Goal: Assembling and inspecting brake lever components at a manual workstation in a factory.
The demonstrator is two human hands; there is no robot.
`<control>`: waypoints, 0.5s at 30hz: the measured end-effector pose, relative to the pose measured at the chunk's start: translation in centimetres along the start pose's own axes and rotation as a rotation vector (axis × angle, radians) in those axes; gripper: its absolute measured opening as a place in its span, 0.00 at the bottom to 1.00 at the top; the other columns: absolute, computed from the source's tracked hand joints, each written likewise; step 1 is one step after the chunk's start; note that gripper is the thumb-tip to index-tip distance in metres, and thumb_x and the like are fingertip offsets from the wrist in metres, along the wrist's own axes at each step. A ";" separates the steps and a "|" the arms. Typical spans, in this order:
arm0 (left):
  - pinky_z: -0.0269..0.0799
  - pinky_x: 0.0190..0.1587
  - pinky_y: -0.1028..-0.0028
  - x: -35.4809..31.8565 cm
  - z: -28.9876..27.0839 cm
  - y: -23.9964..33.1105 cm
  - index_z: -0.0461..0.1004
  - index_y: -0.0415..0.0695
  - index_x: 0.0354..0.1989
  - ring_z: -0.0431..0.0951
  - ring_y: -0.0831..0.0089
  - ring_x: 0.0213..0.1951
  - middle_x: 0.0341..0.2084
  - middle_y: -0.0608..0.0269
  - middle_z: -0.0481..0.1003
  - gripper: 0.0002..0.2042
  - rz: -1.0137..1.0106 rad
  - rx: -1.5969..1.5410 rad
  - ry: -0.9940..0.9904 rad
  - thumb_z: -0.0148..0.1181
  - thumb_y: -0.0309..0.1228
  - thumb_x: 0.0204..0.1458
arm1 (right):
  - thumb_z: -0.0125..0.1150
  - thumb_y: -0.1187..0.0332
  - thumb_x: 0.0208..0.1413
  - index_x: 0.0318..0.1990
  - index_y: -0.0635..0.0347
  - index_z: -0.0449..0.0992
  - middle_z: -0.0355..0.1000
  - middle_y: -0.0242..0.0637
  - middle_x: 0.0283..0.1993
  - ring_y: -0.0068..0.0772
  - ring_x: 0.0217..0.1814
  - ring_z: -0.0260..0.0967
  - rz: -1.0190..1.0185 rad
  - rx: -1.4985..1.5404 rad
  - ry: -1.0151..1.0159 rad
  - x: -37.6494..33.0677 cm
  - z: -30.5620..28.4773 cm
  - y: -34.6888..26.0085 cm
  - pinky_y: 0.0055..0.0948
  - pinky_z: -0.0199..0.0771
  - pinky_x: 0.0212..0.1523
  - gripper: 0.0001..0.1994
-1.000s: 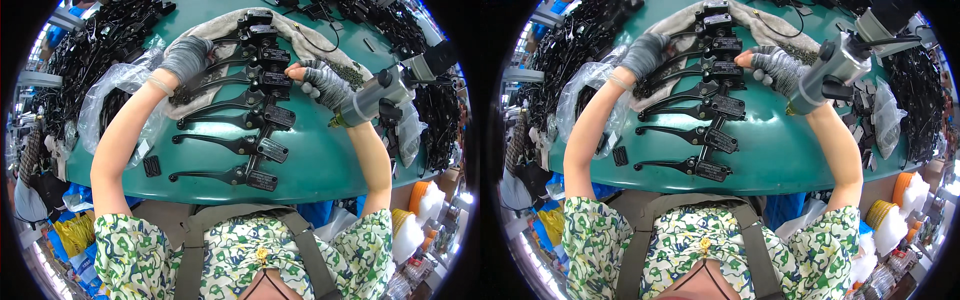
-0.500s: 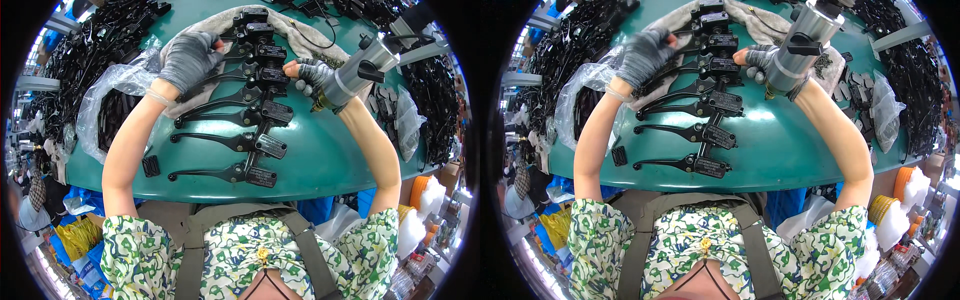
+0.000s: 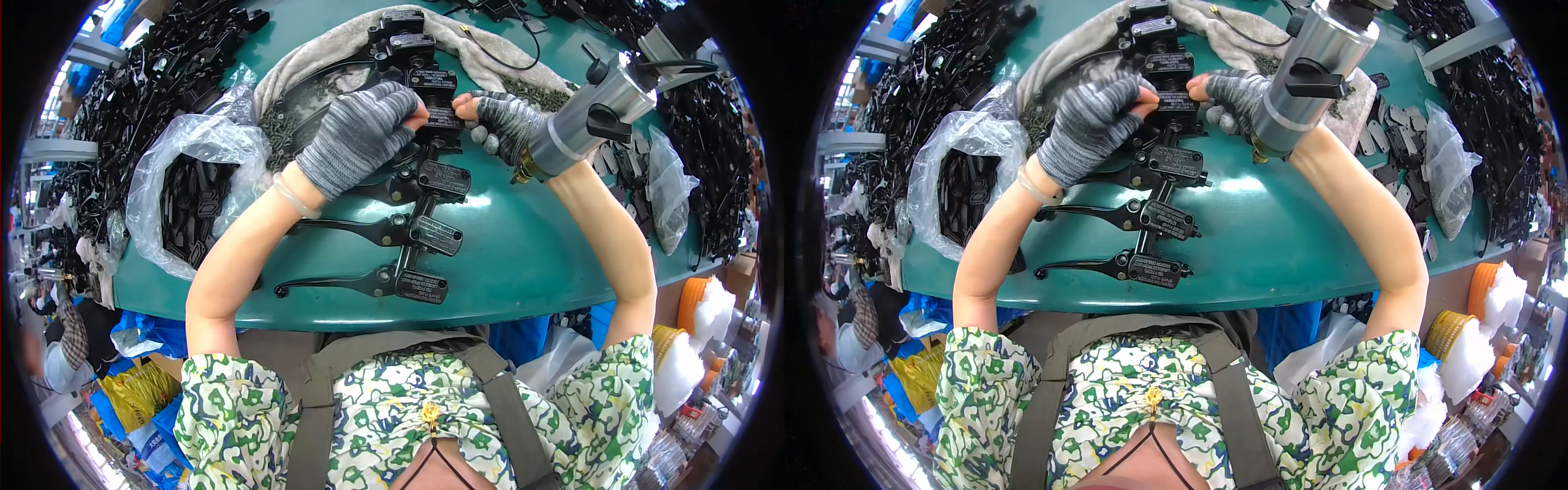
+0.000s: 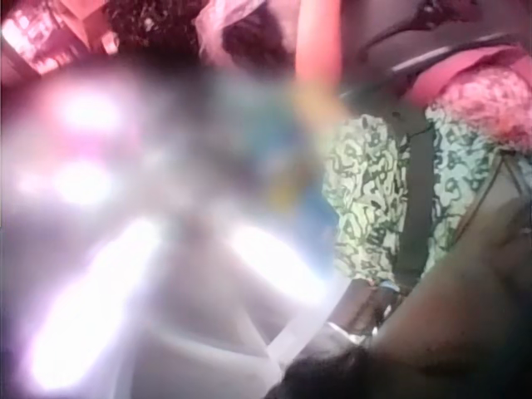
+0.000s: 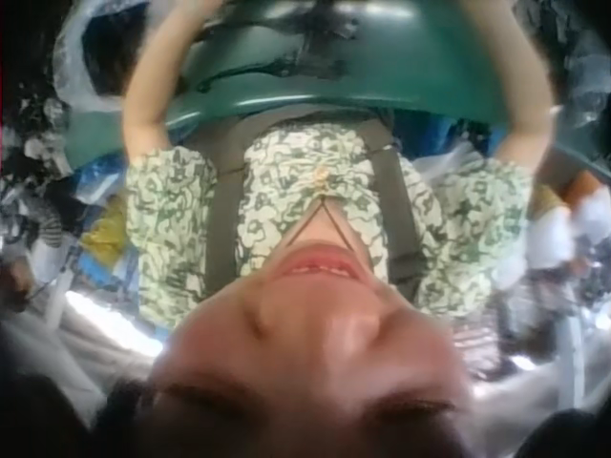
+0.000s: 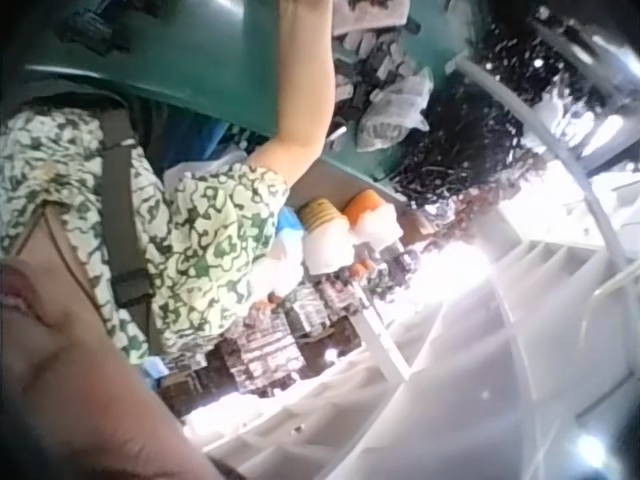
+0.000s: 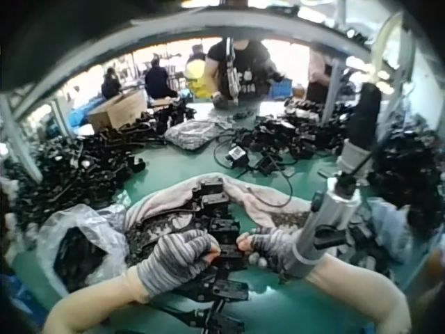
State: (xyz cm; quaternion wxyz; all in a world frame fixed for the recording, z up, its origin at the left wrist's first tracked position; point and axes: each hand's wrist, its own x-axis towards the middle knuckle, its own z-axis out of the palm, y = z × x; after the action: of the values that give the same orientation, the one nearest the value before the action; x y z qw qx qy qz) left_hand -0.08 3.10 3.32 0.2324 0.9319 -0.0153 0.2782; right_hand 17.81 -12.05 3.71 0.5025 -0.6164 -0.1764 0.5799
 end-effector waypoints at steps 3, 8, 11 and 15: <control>0.75 0.33 0.67 0.1 0.0 0.1 0.76 0.44 0.33 0.78 0.60 0.31 0.29 0.60 0.76 0.05 0.063 0.034 0.000 0.63 0.29 0.49 | 0.62 0.65 0.55 0.43 0.54 0.72 0.65 0.21 0.26 0.10 0.19 0.60 -0.027 -0.015 -0.023 0.3 -0.4 0.2 0.10 0.59 0.14 0.10; 0.76 0.33 0.68 -0.5 0.3 -0.1 0.76 0.43 0.32 0.78 0.61 0.32 0.31 0.61 0.77 0.05 0.109 0.039 0.049 0.63 0.28 0.49 | 0.63 0.65 0.55 0.44 0.55 0.72 0.65 0.21 0.26 0.10 0.19 0.60 -0.042 -0.018 -0.024 0.3 -0.2 0.3 0.11 0.59 0.14 0.11; 0.76 0.33 0.68 -0.9 0.5 -0.3 0.77 0.43 0.33 0.79 0.61 0.32 0.31 0.60 0.77 0.05 0.123 0.034 0.081 0.64 0.28 0.48 | 0.62 0.66 0.56 0.44 0.55 0.72 0.65 0.21 0.26 0.10 0.19 0.60 -0.033 -0.007 -0.026 0.6 0.0 0.3 0.12 0.59 0.15 0.11; 0.76 0.32 0.69 -1.2 0.7 -0.5 0.77 0.43 0.34 0.79 0.61 0.32 0.32 0.60 0.77 0.06 0.133 0.030 0.098 0.64 0.28 0.48 | 0.62 0.66 0.56 0.43 0.55 0.73 0.64 0.21 0.24 0.11 0.19 0.60 -0.108 0.029 -0.031 0.8 0.3 0.8 0.12 0.59 0.15 0.09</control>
State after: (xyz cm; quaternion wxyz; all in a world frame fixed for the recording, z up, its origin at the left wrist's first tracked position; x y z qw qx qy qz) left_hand -0.67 3.11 1.97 0.1999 0.9175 -0.0617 0.3384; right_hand 17.49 -11.65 2.69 0.5390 -0.5898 -0.2087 0.5640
